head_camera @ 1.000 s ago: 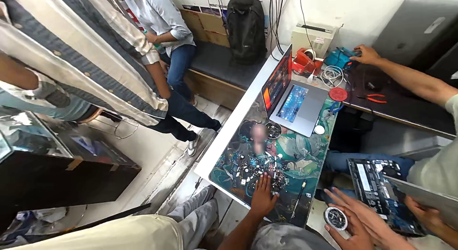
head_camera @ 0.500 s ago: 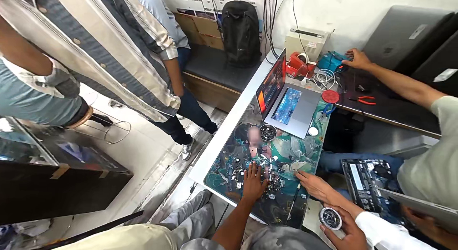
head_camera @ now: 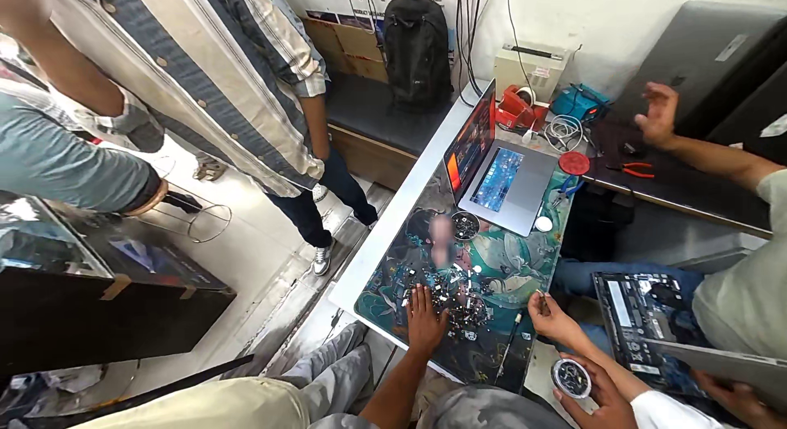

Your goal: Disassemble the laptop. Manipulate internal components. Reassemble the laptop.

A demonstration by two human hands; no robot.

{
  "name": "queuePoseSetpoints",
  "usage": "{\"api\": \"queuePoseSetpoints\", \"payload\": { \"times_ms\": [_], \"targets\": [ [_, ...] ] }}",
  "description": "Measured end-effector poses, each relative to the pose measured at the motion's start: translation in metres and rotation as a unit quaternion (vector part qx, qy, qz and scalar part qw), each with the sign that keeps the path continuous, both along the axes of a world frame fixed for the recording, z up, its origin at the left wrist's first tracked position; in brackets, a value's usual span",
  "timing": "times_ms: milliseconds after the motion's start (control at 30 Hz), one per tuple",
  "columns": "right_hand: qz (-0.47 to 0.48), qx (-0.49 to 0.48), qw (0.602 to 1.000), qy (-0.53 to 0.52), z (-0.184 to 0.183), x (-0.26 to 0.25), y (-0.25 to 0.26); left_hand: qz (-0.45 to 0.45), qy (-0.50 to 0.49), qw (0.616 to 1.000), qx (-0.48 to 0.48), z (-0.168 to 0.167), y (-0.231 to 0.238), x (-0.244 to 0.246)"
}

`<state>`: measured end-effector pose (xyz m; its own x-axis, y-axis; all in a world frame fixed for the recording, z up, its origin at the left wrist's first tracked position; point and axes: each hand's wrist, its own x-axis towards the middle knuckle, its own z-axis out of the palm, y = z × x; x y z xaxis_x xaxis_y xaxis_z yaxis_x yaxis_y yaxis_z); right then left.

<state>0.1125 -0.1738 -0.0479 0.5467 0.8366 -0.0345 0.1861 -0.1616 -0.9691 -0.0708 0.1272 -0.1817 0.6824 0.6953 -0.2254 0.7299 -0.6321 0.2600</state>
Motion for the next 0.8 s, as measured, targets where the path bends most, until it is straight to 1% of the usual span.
{"api": "queuePoseSetpoints", "payload": {
  "times_ms": [33, 67, 100, 200, 300, 467, 533, 600, 733, 800],
  "targets": [
    [-0.093, -0.039, 0.995, 0.024, 0.012, -0.023, -0.009, -0.012, 0.006, 1.0, 0.001, -0.002, -0.006, -0.001],
    [-0.153, -0.043, 0.987, 0.011, 0.015, -0.044, -0.02, -0.021, 0.009, 1.0, -0.001, -0.003, -0.012, 0.001],
    [-0.179, -0.036, 0.983, -0.004, 0.015, -0.056, -0.027, -0.027, 0.008, 1.0, 0.001, -0.005, -0.019, 0.004],
    [-0.187, -0.02, 0.982, -0.029, 0.019, -0.063, -0.033, -0.051, 0.002, 0.999, -0.001, -0.01, -0.037, 0.014],
    [-0.189, -0.03, 0.981, -0.036, 0.029, -0.062, -0.033, -0.107, 0.0, 0.994, -0.017, -0.011, -0.049, 0.017],
    [-0.202, -0.055, 0.978, -0.016, 0.043, -0.061, -0.028, -0.174, -0.023, 0.984, -0.014, -0.012, -0.05, -0.004],
    [-0.187, -0.042, 0.981, -0.036, 0.033, -0.06, -0.033, -0.183, -0.022, 0.983, -0.018, -0.012, -0.046, -0.017],
    [-0.175, -0.036, 0.983, -0.046, 0.029, -0.059, -0.032, -0.17, -0.027, 0.985, -0.015, -0.011, -0.038, -0.026],
    [-0.167, -0.041, 0.984, -0.046, 0.032, -0.06, -0.027, -0.061, -0.043, 0.997, 0.001, -0.008, -0.013, -0.028],
    [-0.167, -0.041, 0.984, -0.05, 0.032, -0.06, -0.026, -0.033, -0.023, 0.999, 0.003, -0.005, 0.0, -0.023]
  ]
}}
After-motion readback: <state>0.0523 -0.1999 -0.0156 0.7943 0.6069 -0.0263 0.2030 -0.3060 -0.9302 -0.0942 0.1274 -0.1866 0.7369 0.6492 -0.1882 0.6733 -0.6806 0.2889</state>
